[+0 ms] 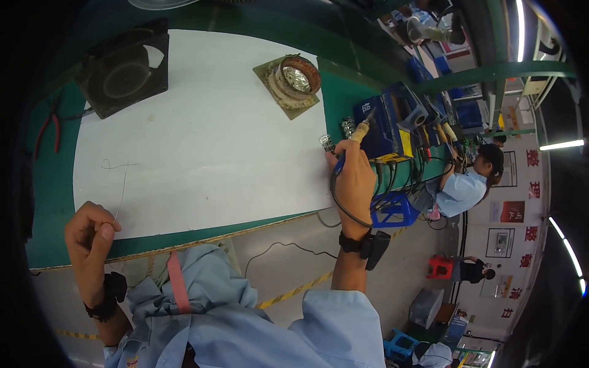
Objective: The person solders components onto a circuit board using a soldering iron and solder wire, then repeats the process on a second board.
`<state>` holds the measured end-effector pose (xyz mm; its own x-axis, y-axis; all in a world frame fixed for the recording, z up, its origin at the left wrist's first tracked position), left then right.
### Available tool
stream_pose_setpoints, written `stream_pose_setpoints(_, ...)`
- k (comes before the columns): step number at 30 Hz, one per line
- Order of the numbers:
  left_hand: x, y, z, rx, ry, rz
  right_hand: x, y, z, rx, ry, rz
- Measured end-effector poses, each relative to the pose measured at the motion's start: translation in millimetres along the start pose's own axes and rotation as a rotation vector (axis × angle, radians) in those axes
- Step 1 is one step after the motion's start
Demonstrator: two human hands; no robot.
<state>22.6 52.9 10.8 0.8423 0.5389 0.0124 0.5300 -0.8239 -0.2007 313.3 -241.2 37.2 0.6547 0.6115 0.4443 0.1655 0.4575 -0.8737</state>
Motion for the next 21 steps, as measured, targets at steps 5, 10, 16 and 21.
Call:
stream_pose_setpoints(5,-1.6,-2.9,0.7,0.018,-0.025,0.018,-0.5,-9.7,21.0,0.053,-0.071,-0.088)
stream_pose_setpoints(10,-1.0,-2.6,2.2,0.026,0.031,-0.038,-7.2,-2.1,70.2,0.349,-0.225,-0.116)
stream_pose_setpoints(16,-0.5,-1.1,0.8,0.096,0.029,-0.038,-18.6,14.7,118.6,0.466,-0.414,0.116)
stream_pose_setpoints(21,-1.5,-0.7,1.7,0.054,0.029,-0.018,0.6,-5.5,61.5,0.203,-0.337,-0.105)
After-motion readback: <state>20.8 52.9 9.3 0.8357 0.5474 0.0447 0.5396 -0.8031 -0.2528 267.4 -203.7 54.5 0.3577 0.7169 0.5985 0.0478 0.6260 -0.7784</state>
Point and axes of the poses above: each hand's wrist, its own x-axis towards the middle knuckle, its own y-axis out of the palm, z = x × y, the point moved 5 cm from there along x, towards the middle knuckle, and after that the axes turned 10 degrees about x, right-handed, at the moved point
